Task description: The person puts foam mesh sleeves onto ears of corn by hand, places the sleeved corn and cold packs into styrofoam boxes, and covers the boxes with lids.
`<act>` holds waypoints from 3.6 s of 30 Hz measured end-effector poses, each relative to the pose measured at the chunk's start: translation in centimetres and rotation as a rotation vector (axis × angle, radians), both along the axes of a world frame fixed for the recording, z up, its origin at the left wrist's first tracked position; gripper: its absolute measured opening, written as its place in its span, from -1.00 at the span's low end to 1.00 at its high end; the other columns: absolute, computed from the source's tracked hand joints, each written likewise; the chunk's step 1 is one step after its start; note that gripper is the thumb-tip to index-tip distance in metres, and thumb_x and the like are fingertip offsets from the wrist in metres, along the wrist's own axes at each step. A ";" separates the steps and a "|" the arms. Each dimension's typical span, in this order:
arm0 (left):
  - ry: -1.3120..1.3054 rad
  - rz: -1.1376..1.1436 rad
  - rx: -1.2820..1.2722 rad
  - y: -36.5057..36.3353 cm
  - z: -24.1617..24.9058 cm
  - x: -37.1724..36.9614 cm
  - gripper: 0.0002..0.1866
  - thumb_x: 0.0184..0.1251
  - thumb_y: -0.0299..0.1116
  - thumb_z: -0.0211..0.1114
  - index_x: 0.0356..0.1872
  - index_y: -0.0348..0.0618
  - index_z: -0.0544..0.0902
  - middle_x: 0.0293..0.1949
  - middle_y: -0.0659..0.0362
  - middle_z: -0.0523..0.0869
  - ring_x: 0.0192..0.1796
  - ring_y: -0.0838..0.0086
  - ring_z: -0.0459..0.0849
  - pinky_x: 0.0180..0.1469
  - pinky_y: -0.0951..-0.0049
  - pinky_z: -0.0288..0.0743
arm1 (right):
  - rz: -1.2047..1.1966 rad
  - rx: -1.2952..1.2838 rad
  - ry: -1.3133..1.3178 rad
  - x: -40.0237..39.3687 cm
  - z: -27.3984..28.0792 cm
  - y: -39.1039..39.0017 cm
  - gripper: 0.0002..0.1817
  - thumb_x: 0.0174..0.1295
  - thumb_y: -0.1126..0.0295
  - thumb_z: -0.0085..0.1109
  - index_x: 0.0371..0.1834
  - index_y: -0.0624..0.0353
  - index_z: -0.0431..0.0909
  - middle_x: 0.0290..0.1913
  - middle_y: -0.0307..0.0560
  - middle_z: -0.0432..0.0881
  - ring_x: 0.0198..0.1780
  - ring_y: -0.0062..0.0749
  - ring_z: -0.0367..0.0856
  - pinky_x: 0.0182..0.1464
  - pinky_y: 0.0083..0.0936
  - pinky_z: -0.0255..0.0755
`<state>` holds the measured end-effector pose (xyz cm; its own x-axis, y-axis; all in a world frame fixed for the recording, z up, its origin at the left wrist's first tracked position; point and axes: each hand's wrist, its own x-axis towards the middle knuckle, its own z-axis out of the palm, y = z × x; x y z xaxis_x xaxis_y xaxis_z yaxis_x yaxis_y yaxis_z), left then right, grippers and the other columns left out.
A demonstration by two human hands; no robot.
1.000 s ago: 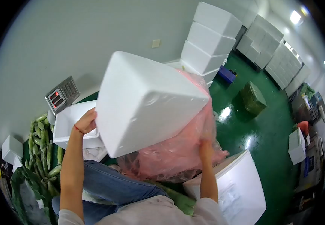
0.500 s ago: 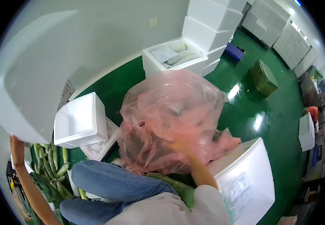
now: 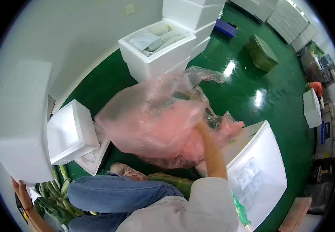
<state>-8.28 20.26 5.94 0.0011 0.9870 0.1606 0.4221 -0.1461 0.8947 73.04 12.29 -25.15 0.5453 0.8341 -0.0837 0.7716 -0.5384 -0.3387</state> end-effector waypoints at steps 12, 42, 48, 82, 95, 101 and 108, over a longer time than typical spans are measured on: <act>0.336 0.019 -0.067 -0.8 -1.0 9.7 -0.31 0.15 0.10 0.36 0.04 -0.32 0.41 -0.11 0.19 0.49 0.00 0.48 0.42 0.10 0.48 0.27 | -0.181 -0.753 -0.101 -1.0 -4.7 -10.9 -0.10 0.07 -0.05 0.25 0.43 0.12 0.11 0.42 0.30 0.11 0.32 0.40 0.19 0.34 -0.02 0.14; 0.226 -0.089 0.119 10.2 -1.0 24.1 -0.57 0.46 -0.15 0.08 0.20 -0.21 0.42 -0.09 0.24 0.57 -0.06 0.62 0.49 -0.02 0.58 0.38 | -1.023 0.180 -1.017 32.9 46.2 -56.5 -0.50 0.18 0.15 0.13 0.13 0.19 0.46 0.10 0.21 0.51 0.07 0.13 0.53 0.10 -0.13 0.41; 0.266 -0.206 0.087 9.9 0.0 25.4 -0.57 0.38 -0.18 0.13 0.16 -0.21 0.45 -0.13 0.19 0.59 -0.07 0.56 0.53 0.03 0.50 0.41 | -1.043 0.091 -0.748 31.2 32.5 -55.3 -0.52 0.18 0.16 0.12 0.11 0.20 0.48 0.07 0.21 0.54 0.05 0.12 0.54 0.09 -0.13 0.41; 0.522 -0.499 0.500 -4.4 -5.1 33.5 -0.51 0.04 -0.15 0.43 0.03 0.02 0.56 0.29 -0.12 0.40 -0.07 0.17 0.69 -0.13 0.33 0.63 | 1.051 0.363 -0.302 -16.6 22.6 -3.3 -0.56 -0.14 0.24 0.38 -0.17 0.08 0.47 -0.42 -0.16 0.43 -0.33 -0.19 0.49 -0.14 -0.19 0.39; 0.912 -0.039 -0.028 4.8 -24.0 19.2 -0.24 -0.02 0.21 0.36 0.16 -0.02 0.43 0.20 -0.06 0.46 0.39 -0.12 0.20 0.20 -0.30 0.27 | 0.717 -0.302 -0.224 -10.5 7.8 -15.3 -0.42 -0.06 0.30 0.39 0.05 0.19 0.39 -0.09 0.06 0.49 -0.06 0.03 0.47 -0.08 -0.15 0.34; 0.848 -0.333 -0.033 1.0 -20.5 19.8 -0.33 -0.12 0.02 0.48 0.01 -0.10 0.47 0.01 0.05 0.53 0.33 0.03 0.31 0.18 0.04 0.39 | 0.871 0.053 -0.075 -19.8 10.4 -3.7 -0.03 -0.08 0.23 0.43 0.43 0.20 0.12 0.44 0.25 0.08 0.47 0.20 -0.02 0.45 0.03 -0.16; 0.924 -0.353 0.209 0.6 -19.1 12.0 -0.21 -0.08 -0.09 0.47 0.29 0.16 0.37 0.28 0.07 0.40 0.40 0.13 0.26 0.26 0.08 0.36 | 1.676 0.033 -0.153 -37.0 10.6 12.7 -0.20 -0.08 0.22 0.44 0.30 0.05 0.31 0.03 0.05 0.55 0.11 -0.07 0.49 0.23 -0.03 0.27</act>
